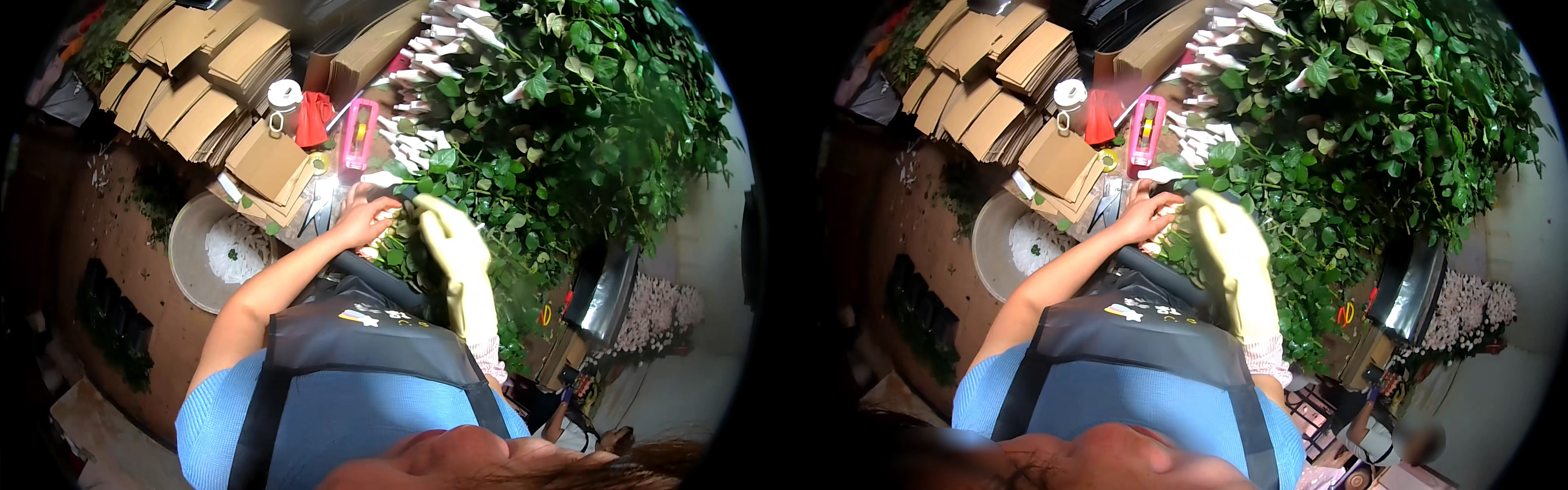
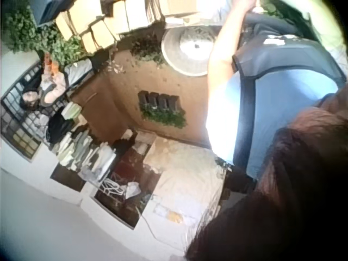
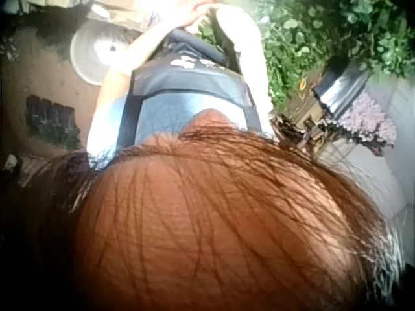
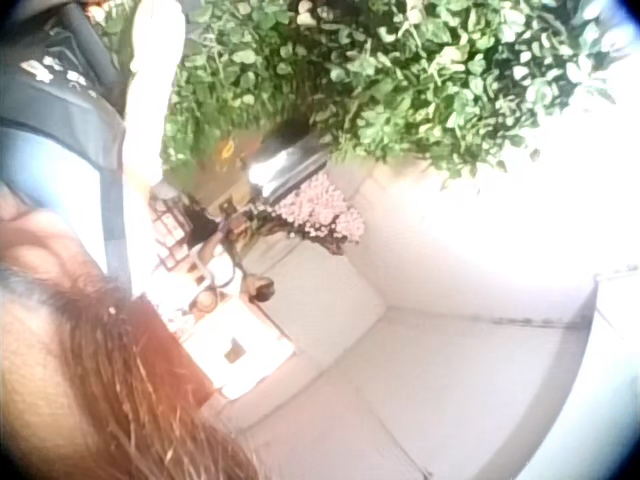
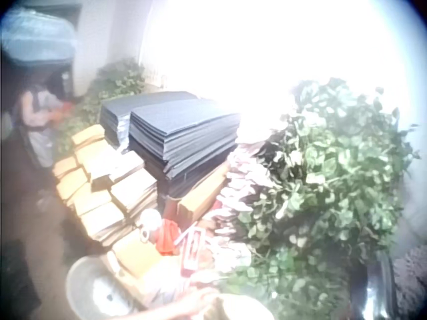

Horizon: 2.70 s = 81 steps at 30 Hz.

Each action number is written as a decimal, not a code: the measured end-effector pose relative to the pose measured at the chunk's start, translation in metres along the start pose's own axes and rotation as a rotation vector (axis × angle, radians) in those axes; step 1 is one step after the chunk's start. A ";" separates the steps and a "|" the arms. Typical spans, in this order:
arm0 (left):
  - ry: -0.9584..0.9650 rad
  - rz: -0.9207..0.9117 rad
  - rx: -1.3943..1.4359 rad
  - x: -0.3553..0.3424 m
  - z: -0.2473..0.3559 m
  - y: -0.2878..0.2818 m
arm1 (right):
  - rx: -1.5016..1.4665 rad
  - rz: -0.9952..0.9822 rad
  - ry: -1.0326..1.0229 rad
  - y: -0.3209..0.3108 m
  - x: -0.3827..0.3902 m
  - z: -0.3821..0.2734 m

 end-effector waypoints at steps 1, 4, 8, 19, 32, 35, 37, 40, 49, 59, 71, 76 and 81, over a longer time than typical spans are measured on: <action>-0.008 0.001 0.007 -0.001 -0.001 -0.002 | -0.024 0.214 0.012 -0.020 -0.002 0.001; -0.030 0.010 0.095 0.002 -0.012 -0.001 | 0.461 0.375 -0.322 -0.030 -0.042 0.043; -0.039 -0.027 0.165 -0.004 0.003 0.002 | 0.070 0.090 -0.040 -0.013 -0.077 0.163; -0.068 -0.026 0.264 -0.001 0.005 0.005 | 0.883 0.336 -0.155 -0.025 -0.133 0.070; -0.034 -0.064 0.843 -0.011 -0.019 0.065 | 0.530 0.094 -1.129 0.286 -0.151 -0.160; -0.035 -0.089 0.937 -0.012 -0.031 0.083 | 0.527 0.009 -1.133 0.268 -0.161 -0.169; -0.044 -0.101 0.958 -0.011 -0.039 0.090 | 0.581 -0.125 -1.091 0.248 -0.160 -0.174; -0.032 -0.101 0.843 -0.004 -0.047 0.104 | 0.482 0.029 -1.087 0.225 -0.156 -0.179; -0.056 0.033 0.240 0.003 -0.002 0.010 | 0.681 -0.257 -0.750 0.275 -0.102 -0.142; -0.016 0.107 0.574 0.000 -0.009 0.021 | 0.650 -0.005 -0.996 0.275 -0.123 -0.126; 0.166 0.097 0.239 -0.005 -0.017 0.051 | 0.113 -0.003 -0.589 0.117 -0.097 -0.123; -0.046 0.060 0.193 0.002 -0.008 0.010 | -0.770 0.165 0.488 0.073 -0.010 -0.002; -0.042 0.097 0.328 0.003 -0.008 0.016 | -0.703 0.024 0.893 0.099 0.060 0.056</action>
Point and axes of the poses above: each hand's wrist, its own x-axis away from the middle knuckle, its own y-axis out of the palm, z = x × y, the point moved 5 cm from there along -x, towards the middle knuckle, and after that the axes turned 7 degrees about z, right-handed, at the moved point
